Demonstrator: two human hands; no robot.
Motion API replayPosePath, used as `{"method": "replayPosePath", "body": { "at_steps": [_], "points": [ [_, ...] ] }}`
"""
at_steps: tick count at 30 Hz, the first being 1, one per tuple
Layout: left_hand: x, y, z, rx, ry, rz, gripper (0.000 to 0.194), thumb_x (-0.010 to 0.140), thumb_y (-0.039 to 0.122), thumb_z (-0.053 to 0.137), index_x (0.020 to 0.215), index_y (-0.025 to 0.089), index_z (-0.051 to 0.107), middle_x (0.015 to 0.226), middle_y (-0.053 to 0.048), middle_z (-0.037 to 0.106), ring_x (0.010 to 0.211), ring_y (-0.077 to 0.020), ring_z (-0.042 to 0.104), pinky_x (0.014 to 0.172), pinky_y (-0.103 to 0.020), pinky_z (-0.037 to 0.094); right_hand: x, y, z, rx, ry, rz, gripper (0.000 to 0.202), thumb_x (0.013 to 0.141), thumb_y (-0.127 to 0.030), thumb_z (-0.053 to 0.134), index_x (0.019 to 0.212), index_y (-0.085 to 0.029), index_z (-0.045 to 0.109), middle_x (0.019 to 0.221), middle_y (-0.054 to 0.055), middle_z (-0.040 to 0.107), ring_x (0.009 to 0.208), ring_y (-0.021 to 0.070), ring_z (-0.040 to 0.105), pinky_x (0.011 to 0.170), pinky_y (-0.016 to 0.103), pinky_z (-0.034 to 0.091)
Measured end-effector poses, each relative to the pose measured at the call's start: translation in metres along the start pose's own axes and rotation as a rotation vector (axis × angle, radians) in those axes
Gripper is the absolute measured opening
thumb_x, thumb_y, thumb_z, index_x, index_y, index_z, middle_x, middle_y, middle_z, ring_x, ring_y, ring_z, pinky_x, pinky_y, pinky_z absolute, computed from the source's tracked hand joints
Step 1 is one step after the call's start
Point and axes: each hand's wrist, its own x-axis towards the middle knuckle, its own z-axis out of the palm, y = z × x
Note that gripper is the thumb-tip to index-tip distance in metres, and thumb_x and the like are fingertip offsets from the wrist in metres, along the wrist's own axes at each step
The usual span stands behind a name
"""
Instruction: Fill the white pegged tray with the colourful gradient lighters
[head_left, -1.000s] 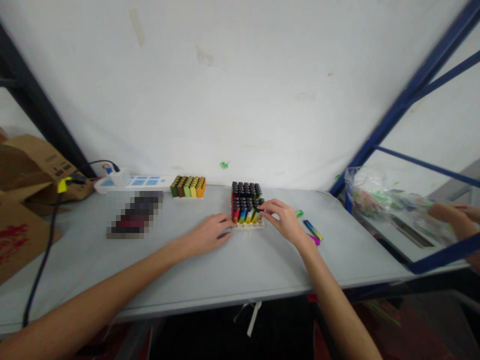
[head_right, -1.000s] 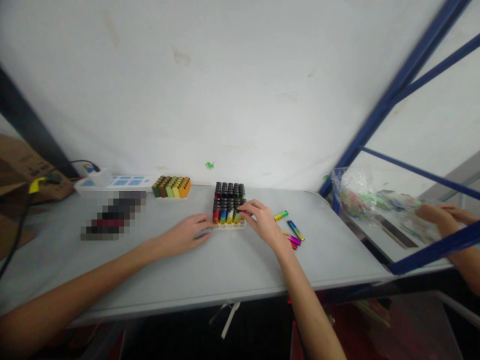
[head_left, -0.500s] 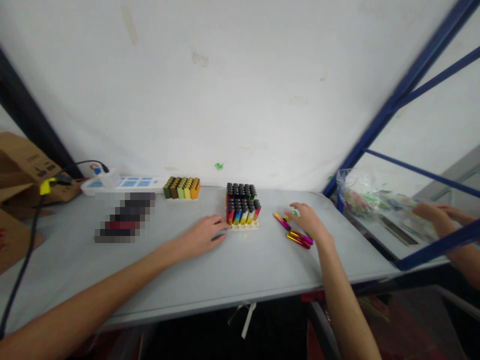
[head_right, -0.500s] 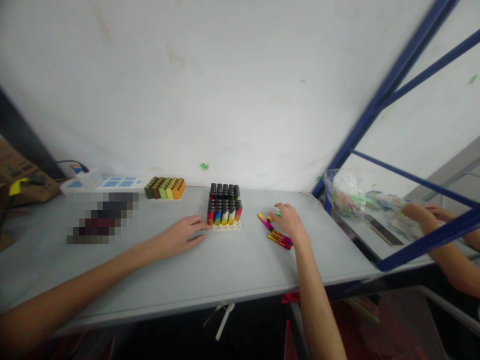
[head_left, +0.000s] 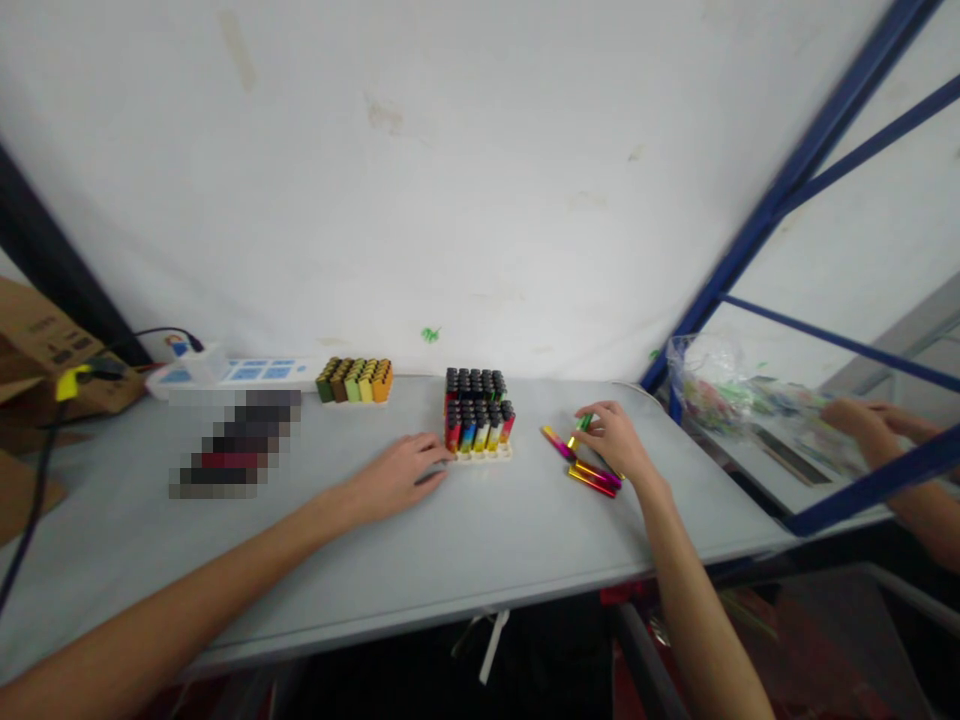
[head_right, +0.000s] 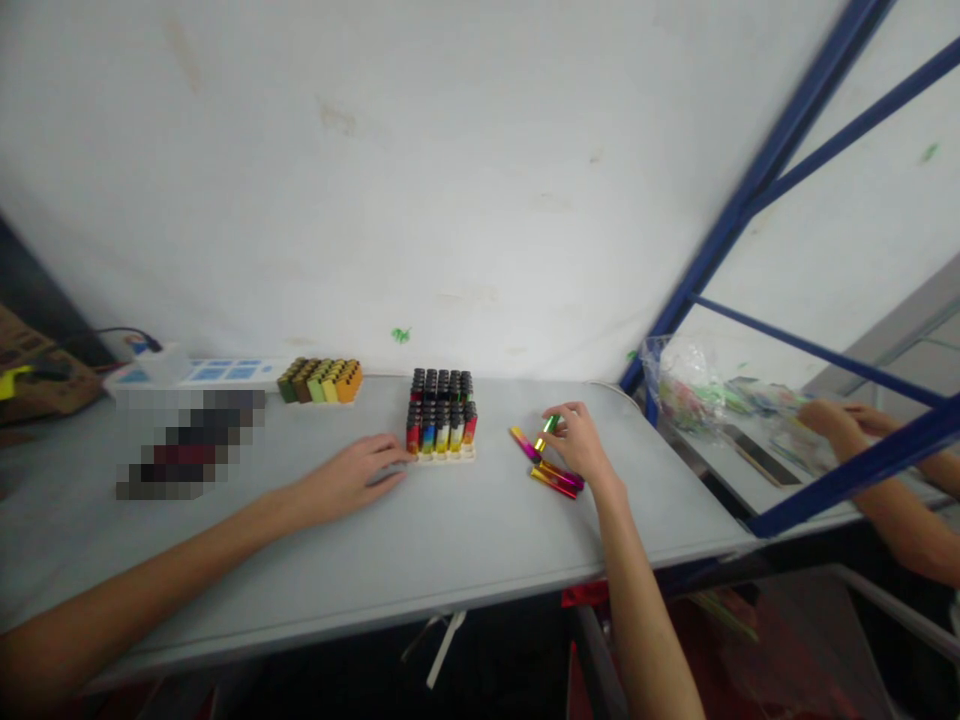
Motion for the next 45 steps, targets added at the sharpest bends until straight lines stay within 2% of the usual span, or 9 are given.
{"method": "replayPosePath", "body": {
  "at_steps": [3,6,8,12,17,24,28,37,45],
  "points": [
    [0.000,0.000,0.000,-0.002,0.003,-0.004,0.023,0.100,0.025,0.054,0.116,0.020,0.069,0.112,-0.009,0.066,0.102,-0.0222,0.064,0.095,-0.035,0.051,0.005,-0.018,-0.003,0.090,-0.001,-0.078,0.023,0.090,-0.033,0.067,0.110,-0.022,0.072,0.113,0.007,0.054,0.078,0.0159,0.072,0.081,0.039,0.065],
    [0.000,0.000,0.000,-0.007,0.002,0.000,0.022,0.099,0.025,0.054,0.116,0.020,0.069,0.111,-0.009,0.066,0.101,-0.0223,0.064,0.094,-0.035,0.052,0.009,-0.039,-0.008,0.132,0.009,-0.167,0.042,0.091,-0.036,0.067,0.132,-0.028,0.062,0.117,0.008,0.056,0.082,0.0178,0.073,0.084,0.040,0.064],
    [0.000,0.000,-0.001,-0.005,-0.007,-0.002,0.023,0.099,0.025,0.054,0.116,0.020,0.068,0.111,-0.009,0.065,0.101,-0.0225,0.064,0.094,-0.036,0.052,0.011,-0.055,-0.009,0.149,0.024,-0.206,0.051,0.090,-0.037,0.068,0.139,-0.028,0.056,0.116,0.007,0.060,0.082,0.0183,0.073,0.087,0.041,0.063],
    [0.000,0.002,-0.002,0.006,-0.026,-0.013,0.023,0.100,0.025,0.054,0.117,0.019,0.068,0.113,-0.010,0.065,0.102,-0.0222,0.063,0.095,-0.036,0.052,0.015,-0.083,-0.003,0.216,0.033,-0.241,0.046,0.091,-0.036,0.067,0.135,-0.026,0.057,0.107,0.006,0.067,0.087,0.0207,0.073,0.086,0.041,0.062],
    [0.000,0.004,-0.004,0.025,-0.031,-0.006,0.023,0.100,0.025,0.053,0.117,0.019,0.068,0.113,-0.010,0.065,0.100,-0.0213,0.063,0.094,-0.035,0.052,0.014,-0.104,0.014,0.284,-0.005,-0.288,0.040,0.090,-0.031,0.068,0.129,-0.026,0.061,0.108,0.006,0.069,0.090,0.0197,0.070,0.087,0.039,0.061],
    [0.000,0.002,-0.002,0.021,-0.033,-0.001,0.023,0.100,0.025,0.054,0.118,0.019,0.067,0.111,-0.009,0.064,0.101,-0.0222,0.063,0.094,-0.035,0.051,0.016,-0.114,0.037,0.284,-0.121,-0.361,0.037,0.090,-0.022,0.066,0.127,-0.024,0.062,0.102,0.005,0.068,0.088,0.0170,0.067,0.078,0.033,0.062],
    [0.000,0.002,-0.002,0.020,-0.036,-0.005,0.024,0.100,0.024,0.055,0.118,0.017,0.067,0.111,-0.010,0.064,0.101,-0.0228,0.063,0.095,-0.036,0.051,0.019,-0.116,0.043,0.234,-0.127,-0.405,0.031,0.089,-0.016,0.065,0.120,-0.022,0.066,0.102,0.006,0.068,0.087,0.0166,0.067,0.079,0.032,0.061],
    [-0.001,0.002,-0.002,0.025,-0.031,-0.001,0.024,0.099,0.024,0.055,0.118,0.017,0.068,0.111,-0.010,0.064,0.100,-0.0226,0.063,0.093,-0.036,0.052,0.018,-0.116,0.038,0.148,-0.135,-0.416,0.016,0.091,-0.016,0.067,0.106,-0.021,0.070,0.101,0.005,0.069,0.083,0.0163,0.066,0.079,0.032,0.058],
    [0.000,0.001,0.000,0.017,-0.021,0.004,0.023,0.100,0.025,0.055,0.118,0.019,0.067,0.112,-0.009,0.064,0.101,-0.0220,0.063,0.095,-0.035,0.051,0.014,-0.115,0.031,0.183,-0.183,-0.381,0.015,0.094,-0.021,0.064,0.107,-0.021,0.072,0.104,0.006,0.066,0.084,0.0153,0.068,0.078,0.030,0.059]
  ]
}}
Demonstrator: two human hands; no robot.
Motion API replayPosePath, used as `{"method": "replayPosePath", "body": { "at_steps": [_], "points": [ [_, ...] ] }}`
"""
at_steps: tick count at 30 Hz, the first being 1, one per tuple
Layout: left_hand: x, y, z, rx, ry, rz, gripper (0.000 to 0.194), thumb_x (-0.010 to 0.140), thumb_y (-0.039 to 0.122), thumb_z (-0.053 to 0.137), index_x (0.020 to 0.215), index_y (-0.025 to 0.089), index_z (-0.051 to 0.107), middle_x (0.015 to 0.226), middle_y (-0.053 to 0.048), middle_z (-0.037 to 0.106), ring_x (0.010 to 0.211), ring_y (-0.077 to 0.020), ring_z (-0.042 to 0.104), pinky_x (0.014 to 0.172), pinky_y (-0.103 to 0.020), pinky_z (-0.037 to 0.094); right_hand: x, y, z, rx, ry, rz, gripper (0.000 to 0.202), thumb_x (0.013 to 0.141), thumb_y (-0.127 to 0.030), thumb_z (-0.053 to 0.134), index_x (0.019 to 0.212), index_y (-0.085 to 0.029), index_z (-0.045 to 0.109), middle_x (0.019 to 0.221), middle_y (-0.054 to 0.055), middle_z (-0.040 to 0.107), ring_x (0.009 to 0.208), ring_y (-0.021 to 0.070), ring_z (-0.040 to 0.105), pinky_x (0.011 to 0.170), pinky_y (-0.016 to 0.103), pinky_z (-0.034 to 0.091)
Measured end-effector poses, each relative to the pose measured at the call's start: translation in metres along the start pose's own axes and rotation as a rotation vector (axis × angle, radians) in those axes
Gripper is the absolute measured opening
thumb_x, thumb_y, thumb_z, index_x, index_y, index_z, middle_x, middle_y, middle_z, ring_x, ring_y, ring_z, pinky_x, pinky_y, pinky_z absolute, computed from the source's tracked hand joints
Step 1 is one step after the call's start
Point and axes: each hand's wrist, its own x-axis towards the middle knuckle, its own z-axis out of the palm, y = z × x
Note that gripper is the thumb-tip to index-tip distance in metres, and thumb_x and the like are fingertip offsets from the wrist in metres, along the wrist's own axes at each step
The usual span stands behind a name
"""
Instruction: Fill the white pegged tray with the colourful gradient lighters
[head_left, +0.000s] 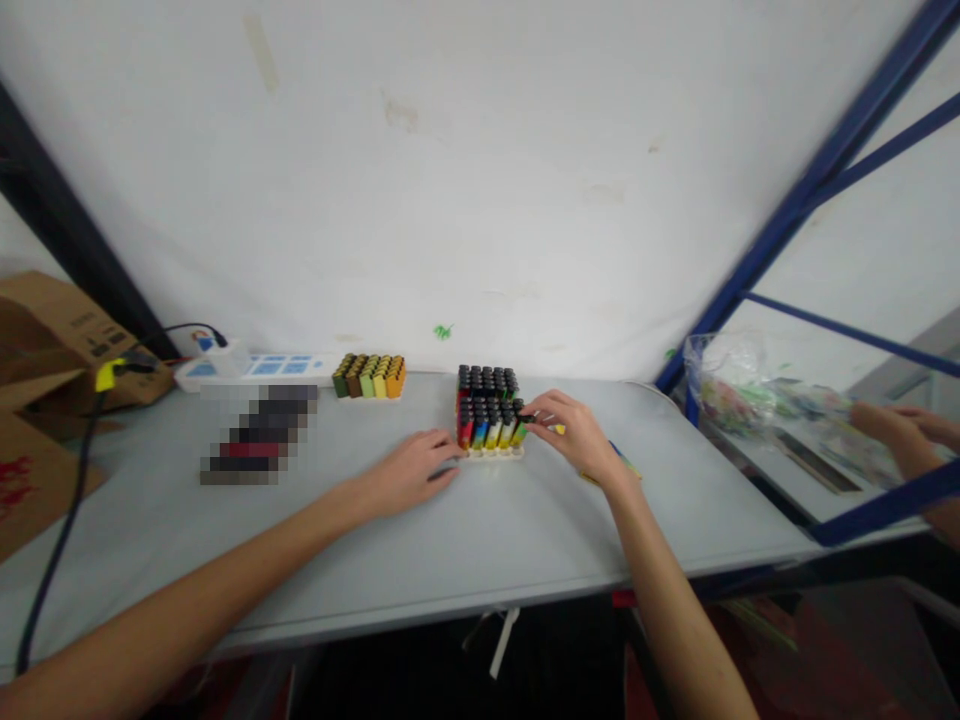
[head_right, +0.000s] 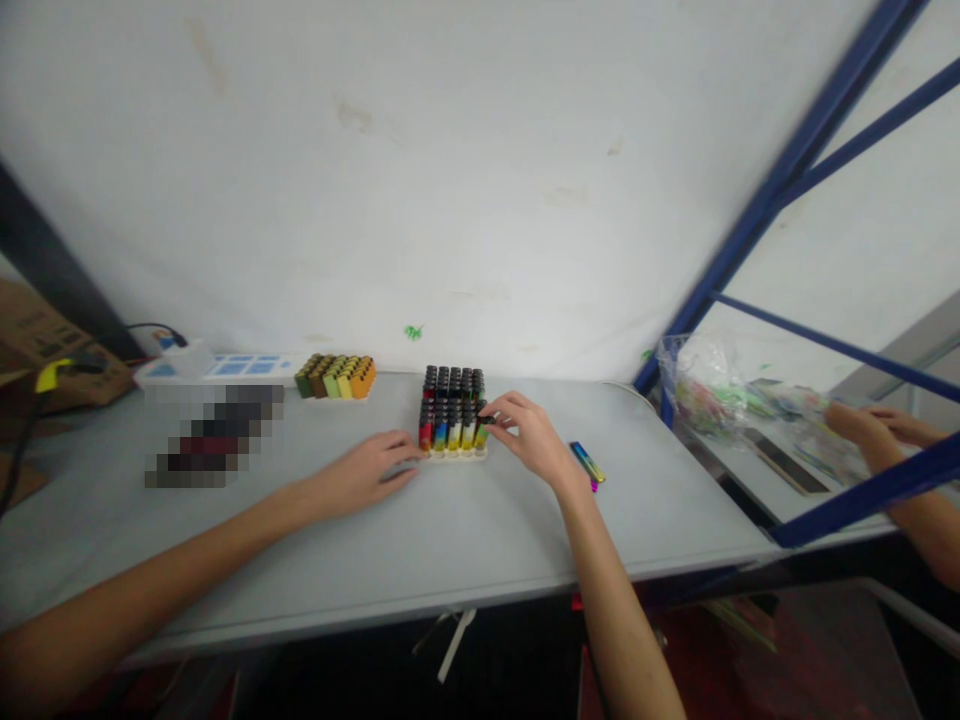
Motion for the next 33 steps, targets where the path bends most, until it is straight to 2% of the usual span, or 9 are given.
{"method": "replayPosePath", "body": {
  "at_steps": [13,18,21,25,29,33],
  "points": [
    [0.000,-0.001,0.001,0.017,0.006,0.002,0.023,0.099,0.024,0.055,0.118,0.019,0.067,0.111,-0.009,0.065,0.101,-0.0216,0.063,0.094,-0.035,0.052,-0.002,-0.002,-0.013,-0.049,-0.103,-0.011,0.016,0.097,-0.025,0.063,0.106,-0.023,0.076,0.105,0.007,0.071,0.093,0.0191,0.069,0.086,0.032,0.056],
    [0.000,0.000,0.000,0.009,-0.002,-0.003,0.023,0.100,0.025,0.056,0.118,0.018,0.068,0.111,-0.010,0.065,0.100,-0.0220,0.064,0.094,-0.036,0.052,-0.001,-0.001,-0.006,-0.071,-0.080,-0.009,0.018,0.098,-0.026,0.060,0.108,-0.024,0.075,0.110,0.008,0.068,0.094,0.0188,0.069,0.085,0.032,0.057],
    [-0.001,0.001,-0.001,0.008,0.001,-0.002,0.023,0.100,0.025,0.055,0.118,0.018,0.068,0.111,-0.010,0.065,0.101,-0.0223,0.064,0.094,-0.036,0.052,-0.002,0.000,-0.013,-0.092,-0.054,0.014,0.022,0.099,-0.029,0.059,0.115,-0.025,0.073,0.115,0.008,0.068,0.090,0.0178,0.070,0.084,0.032,0.058],
    [0.000,0.001,-0.001,0.006,0.007,-0.004,0.024,0.099,0.024,0.055,0.118,0.018,0.068,0.112,-0.010,0.065,0.100,-0.0219,0.063,0.094,-0.036,0.052,-0.012,0.015,-0.036,-0.143,-0.028,0.109,0.022,0.097,-0.032,0.062,0.114,-0.023,0.072,0.105,0.007,0.073,0.085,0.0188,0.071,0.081,0.033,0.059],
    [0.000,-0.001,0.001,-0.003,0.011,-0.001,0.024,0.099,0.024,0.054,0.118,0.018,0.068,0.111,-0.010,0.065,0.101,-0.0223,0.063,0.095,-0.036,0.052,-0.027,0.042,-0.058,-0.264,-0.089,0.283,0.022,0.093,-0.027,0.067,0.113,-0.019,0.071,0.103,0.009,0.076,0.084,0.0202,0.072,0.080,0.034,0.059],
    [0.000,-0.004,0.003,-0.016,0.021,0.016,0.024,0.100,0.024,0.052,0.117,0.018,0.068,0.110,-0.010,0.065,0.100,-0.0220,0.063,0.094,-0.036,0.052,-0.036,0.059,-0.064,-0.392,-0.165,0.425,0.017,0.089,-0.026,0.071,0.103,-0.017,0.072,0.094,0.009,0.076,0.081,0.0202,0.072,0.079,0.033,0.056]
  ]
}}
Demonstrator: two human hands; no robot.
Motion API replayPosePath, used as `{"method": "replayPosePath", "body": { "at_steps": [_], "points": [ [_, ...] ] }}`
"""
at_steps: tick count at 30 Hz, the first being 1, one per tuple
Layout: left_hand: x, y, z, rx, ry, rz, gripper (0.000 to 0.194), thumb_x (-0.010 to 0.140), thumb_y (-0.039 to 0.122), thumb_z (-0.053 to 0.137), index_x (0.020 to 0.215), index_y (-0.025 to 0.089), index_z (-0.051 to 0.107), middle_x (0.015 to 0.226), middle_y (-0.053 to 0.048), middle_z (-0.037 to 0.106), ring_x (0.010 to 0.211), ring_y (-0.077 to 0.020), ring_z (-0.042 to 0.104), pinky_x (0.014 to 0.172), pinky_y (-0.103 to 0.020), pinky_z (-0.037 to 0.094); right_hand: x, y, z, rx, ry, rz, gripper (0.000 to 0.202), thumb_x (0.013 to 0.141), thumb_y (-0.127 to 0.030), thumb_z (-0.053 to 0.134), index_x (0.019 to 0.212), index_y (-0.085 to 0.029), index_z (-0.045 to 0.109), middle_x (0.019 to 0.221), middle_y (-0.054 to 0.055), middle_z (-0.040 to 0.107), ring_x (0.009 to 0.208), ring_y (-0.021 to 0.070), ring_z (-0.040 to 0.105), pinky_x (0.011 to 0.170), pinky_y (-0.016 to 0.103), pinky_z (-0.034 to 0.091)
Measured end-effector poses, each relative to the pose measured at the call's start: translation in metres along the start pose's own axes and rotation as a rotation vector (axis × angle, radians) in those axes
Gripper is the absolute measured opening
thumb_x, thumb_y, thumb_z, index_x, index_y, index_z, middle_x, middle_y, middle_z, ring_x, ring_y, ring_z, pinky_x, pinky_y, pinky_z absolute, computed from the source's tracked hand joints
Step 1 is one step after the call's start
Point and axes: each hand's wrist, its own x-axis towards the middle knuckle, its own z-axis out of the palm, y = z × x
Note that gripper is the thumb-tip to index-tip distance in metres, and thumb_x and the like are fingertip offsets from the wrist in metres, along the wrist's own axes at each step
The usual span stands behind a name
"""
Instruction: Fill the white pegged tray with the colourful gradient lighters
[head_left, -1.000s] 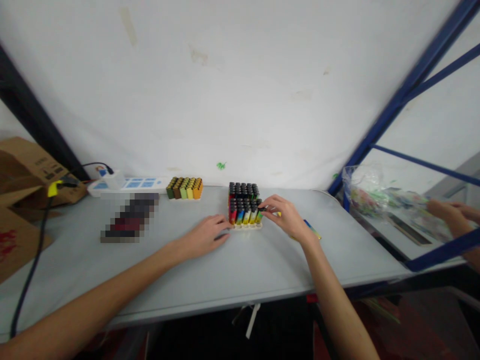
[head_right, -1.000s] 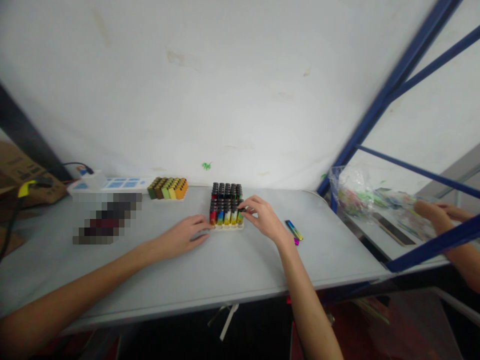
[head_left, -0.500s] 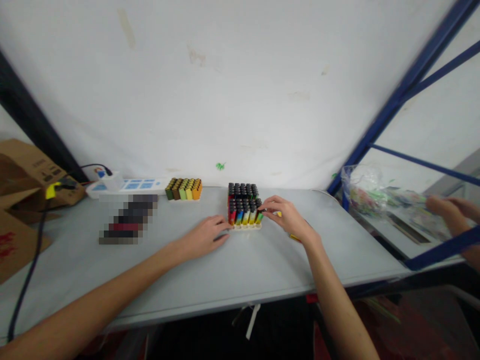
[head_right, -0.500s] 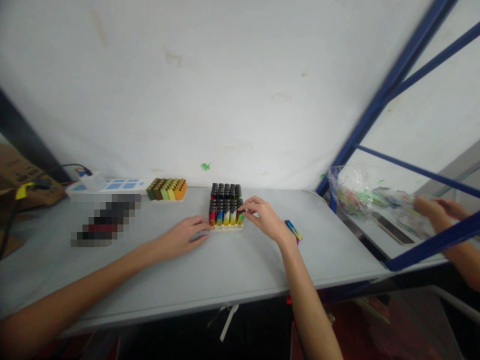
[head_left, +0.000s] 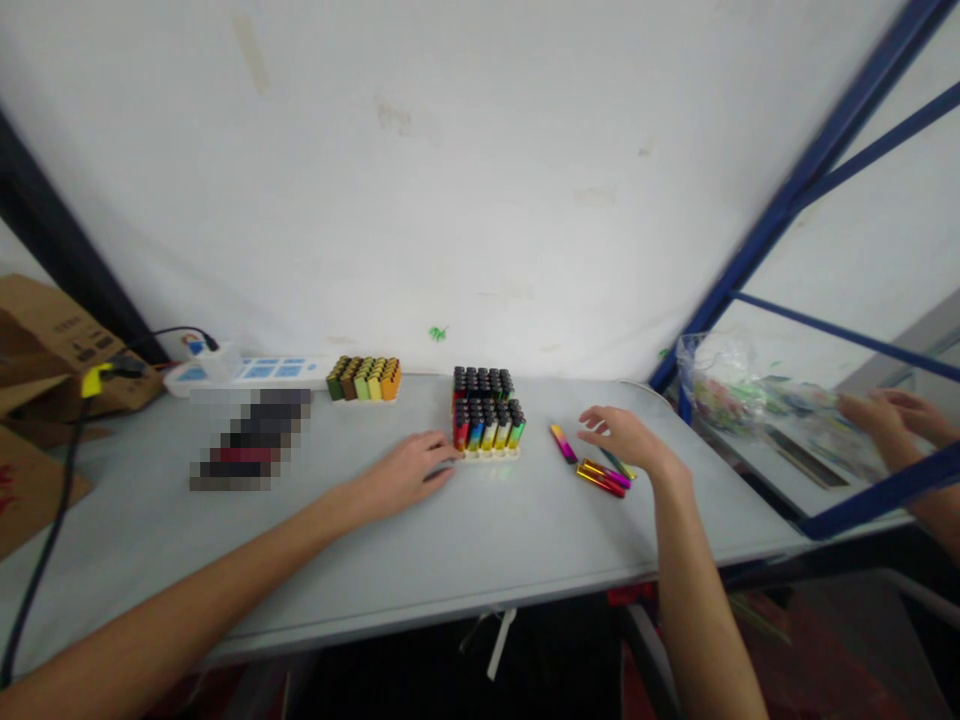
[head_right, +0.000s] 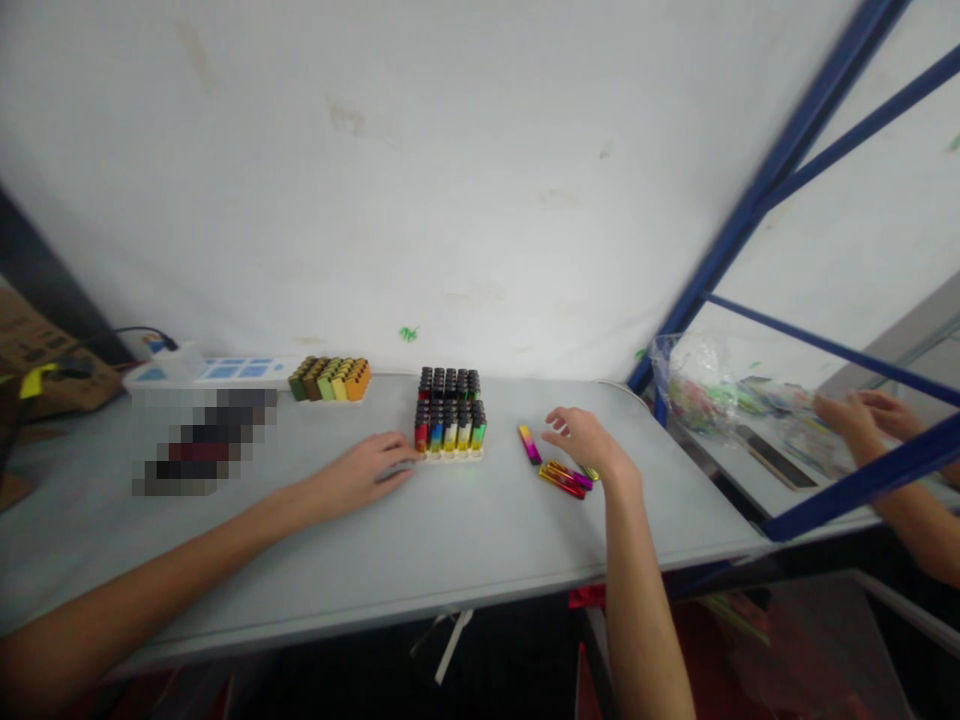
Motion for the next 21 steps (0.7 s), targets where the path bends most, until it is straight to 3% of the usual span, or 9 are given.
{"method": "replayPosePath", "body": {
  "at_steps": [6,12,17,21],
  "points": [
    [0.000,-0.002,-0.001,-0.013,-0.018,-0.009,0.023,0.100,0.021,0.052,0.118,0.019,0.066,0.111,-0.009,0.065,0.100,-0.0217,0.064,0.095,-0.035,0.052,0.007,-0.015,0.017,0.003,-0.067,0.028,0.016,0.088,-0.031,0.074,0.094,-0.016,0.073,0.088,0.008,0.076,0.077,0.0197,0.070,0.074,0.030,0.053],
    [0.002,-0.006,0.007,-0.054,0.031,-0.008,0.016,0.101,0.022,0.052,0.109,0.019,0.066,0.105,-0.007,0.066,0.097,-0.0204,0.064,0.091,-0.033,0.052,0.014,-0.026,0.035,-0.031,-0.107,-0.007,0.020,0.088,-0.021,0.072,0.108,-0.016,0.072,0.098,0.009,0.077,0.088,0.0209,0.071,0.080,0.029,0.053],
    [0.007,-0.003,0.011,-0.075,0.061,-0.043,0.018,0.102,0.023,0.050,0.096,0.018,0.066,0.095,-0.005,0.067,0.088,-0.0187,0.064,0.086,-0.031,0.053,0.013,-0.027,0.023,0.062,-0.016,-0.126,0.014,0.091,-0.022,0.067,0.104,-0.018,0.073,0.102,0.008,0.075,0.089,0.0196,0.071,0.084,0.031,0.055],
    [0.010,-0.001,0.008,-0.116,0.064,-0.062,0.020,0.102,0.024,0.049,0.093,0.018,0.065,0.093,-0.005,0.067,0.086,-0.0182,0.064,0.084,-0.030,0.053,0.006,-0.043,0.009,0.224,0.095,-0.199,0.021,0.093,-0.032,0.066,0.109,-0.020,0.071,0.106,0.008,0.073,0.079,0.0175,0.070,0.077,0.032,0.058]
  ]
}}
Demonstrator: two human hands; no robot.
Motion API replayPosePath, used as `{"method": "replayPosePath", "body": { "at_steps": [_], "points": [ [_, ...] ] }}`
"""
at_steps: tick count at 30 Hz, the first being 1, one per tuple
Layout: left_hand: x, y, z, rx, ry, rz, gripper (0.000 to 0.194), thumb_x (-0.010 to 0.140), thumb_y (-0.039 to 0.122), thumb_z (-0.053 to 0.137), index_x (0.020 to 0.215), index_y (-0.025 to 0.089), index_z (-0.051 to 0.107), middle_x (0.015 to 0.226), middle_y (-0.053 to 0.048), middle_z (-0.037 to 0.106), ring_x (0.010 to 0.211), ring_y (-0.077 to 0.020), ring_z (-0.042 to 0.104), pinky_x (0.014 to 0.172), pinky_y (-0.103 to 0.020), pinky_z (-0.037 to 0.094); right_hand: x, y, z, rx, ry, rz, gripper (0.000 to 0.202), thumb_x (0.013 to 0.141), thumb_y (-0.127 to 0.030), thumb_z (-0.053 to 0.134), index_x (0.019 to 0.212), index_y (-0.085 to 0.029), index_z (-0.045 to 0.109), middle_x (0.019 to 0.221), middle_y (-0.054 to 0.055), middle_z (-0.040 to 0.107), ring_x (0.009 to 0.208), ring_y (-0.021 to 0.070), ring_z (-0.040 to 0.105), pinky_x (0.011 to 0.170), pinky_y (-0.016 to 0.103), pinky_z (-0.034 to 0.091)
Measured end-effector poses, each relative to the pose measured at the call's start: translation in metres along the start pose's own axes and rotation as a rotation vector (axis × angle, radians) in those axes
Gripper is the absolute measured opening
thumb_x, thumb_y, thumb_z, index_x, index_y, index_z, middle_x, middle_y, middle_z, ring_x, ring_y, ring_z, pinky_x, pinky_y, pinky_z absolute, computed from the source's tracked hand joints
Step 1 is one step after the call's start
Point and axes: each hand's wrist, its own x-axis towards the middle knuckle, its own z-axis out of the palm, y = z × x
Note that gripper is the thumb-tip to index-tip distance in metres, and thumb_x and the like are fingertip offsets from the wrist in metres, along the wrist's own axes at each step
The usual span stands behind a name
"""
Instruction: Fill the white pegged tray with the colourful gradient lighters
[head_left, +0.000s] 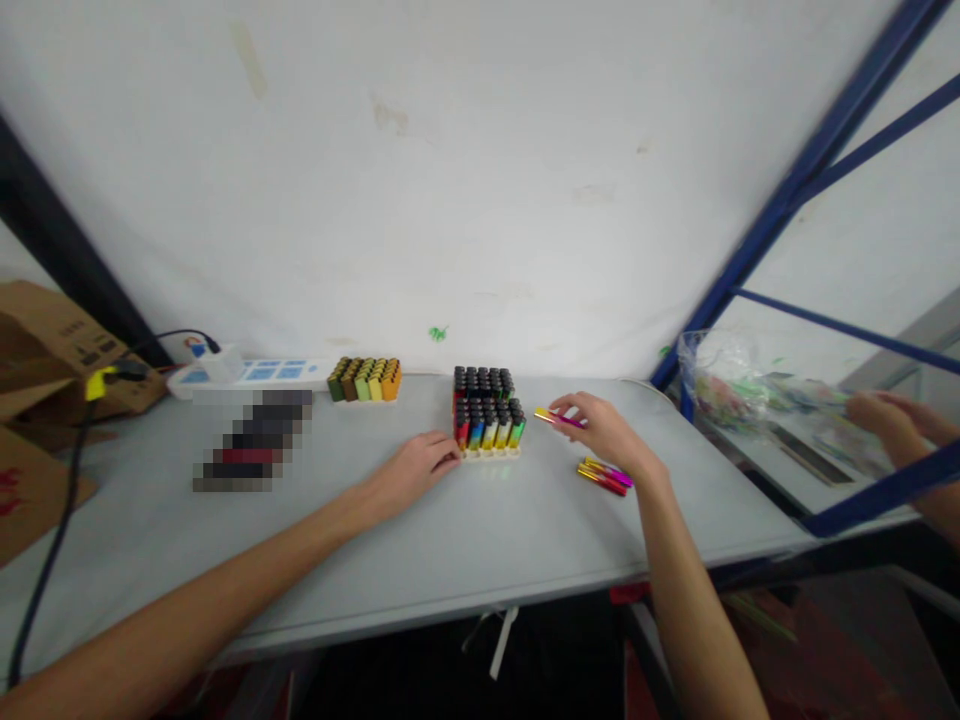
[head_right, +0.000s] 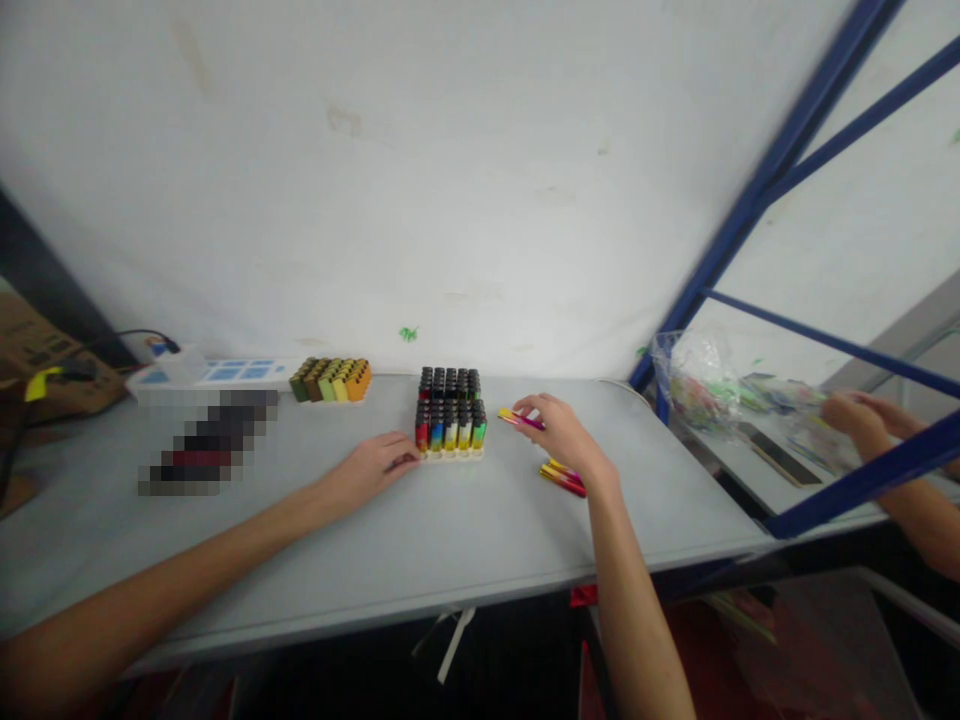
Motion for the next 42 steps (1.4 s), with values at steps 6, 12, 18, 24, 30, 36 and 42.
{"method": "replayPosePath", "body": {
  "at_steps": [6,12,18,24,30,36,42],
  "points": [
    [0.004,-0.004,0.001,-0.034,0.052,-0.047,0.020,0.101,0.025,0.050,0.089,0.018,0.065,0.088,-0.004,0.066,0.083,-0.0182,0.064,0.081,-0.031,0.053,-0.001,-0.036,-0.002,0.265,0.135,-0.041,0.029,0.089,-0.041,0.071,0.110,-0.022,0.067,0.103,0.008,0.074,0.090,0.0204,0.070,0.078,0.034,0.061],
    [0.002,-0.005,0.002,-0.056,0.067,-0.051,0.019,0.099,0.026,0.052,0.089,0.018,0.066,0.085,-0.003,0.065,0.078,-0.0167,0.062,0.074,-0.028,0.053,0.005,-0.052,0.022,0.577,0.148,-0.043,0.034,0.083,-0.045,0.079,0.104,-0.022,0.065,0.103,0.007,0.073,0.099,0.0207,0.069,0.085,0.034,0.060],
    [-0.006,-0.003,-0.002,-0.011,0.051,0.004,0.014,0.098,0.022,0.055,0.099,0.017,0.068,0.100,-0.008,0.068,0.092,-0.0189,0.065,0.088,-0.032,0.055,0.011,-0.059,0.046,0.596,0.064,-0.043,0.031,0.085,-0.046,0.076,0.104,-0.022,0.071,0.104,0.007,0.074,0.098,0.0206,0.070,0.085,0.034,0.061],
    [-0.010,0.003,-0.005,0.006,0.066,0.031,0.023,0.099,0.022,0.053,0.111,0.019,0.071,0.112,-0.009,0.069,0.106,-0.0209,0.064,0.100,-0.037,0.053,0.014,-0.066,0.055,0.501,0.077,-0.142,0.029,0.088,-0.048,0.073,0.105,-0.024,0.075,0.107,0.008,0.070,0.091,0.0188,0.069,0.077,0.030,0.062],
    [-0.013,0.007,-0.011,-0.007,0.043,0.027,0.023,0.099,0.023,0.052,0.111,0.020,0.072,0.111,-0.008,0.073,0.105,-0.0210,0.066,0.098,-0.036,0.054,0.015,-0.075,0.068,0.289,0.123,-0.240,0.026,0.097,-0.043,0.063,0.114,-0.025,0.072,0.095,0.006,0.065,0.082,0.0171,0.065,0.075,0.030,0.062],
    [-0.011,0.008,-0.016,-0.037,0.025,0.003,0.015,0.097,0.021,0.054,0.096,0.019,0.068,0.097,-0.006,0.073,0.094,-0.0194,0.067,0.090,-0.032,0.053,0.016,-0.074,0.082,0.092,0.123,-0.240,0.025,0.098,-0.045,0.060,0.102,-0.022,0.068,0.081,0.004,0.066,0.068,0.0162,0.063,0.068,0.029,0.056],
    [-0.011,0.008,-0.014,-0.024,0.020,0.017,0.014,0.097,0.020,0.053,0.093,0.018,0.066,0.094,-0.006,0.070,0.092,-0.0193,0.066,0.089,-0.031,0.052,0.019,-0.073,0.102,0.095,0.224,-0.071,0.037,0.091,-0.056,0.067,0.082,-0.022,0.057,0.061,-0.001,0.064,0.052,0.0145,0.060,0.052,0.024,0.046]
  ]
}}
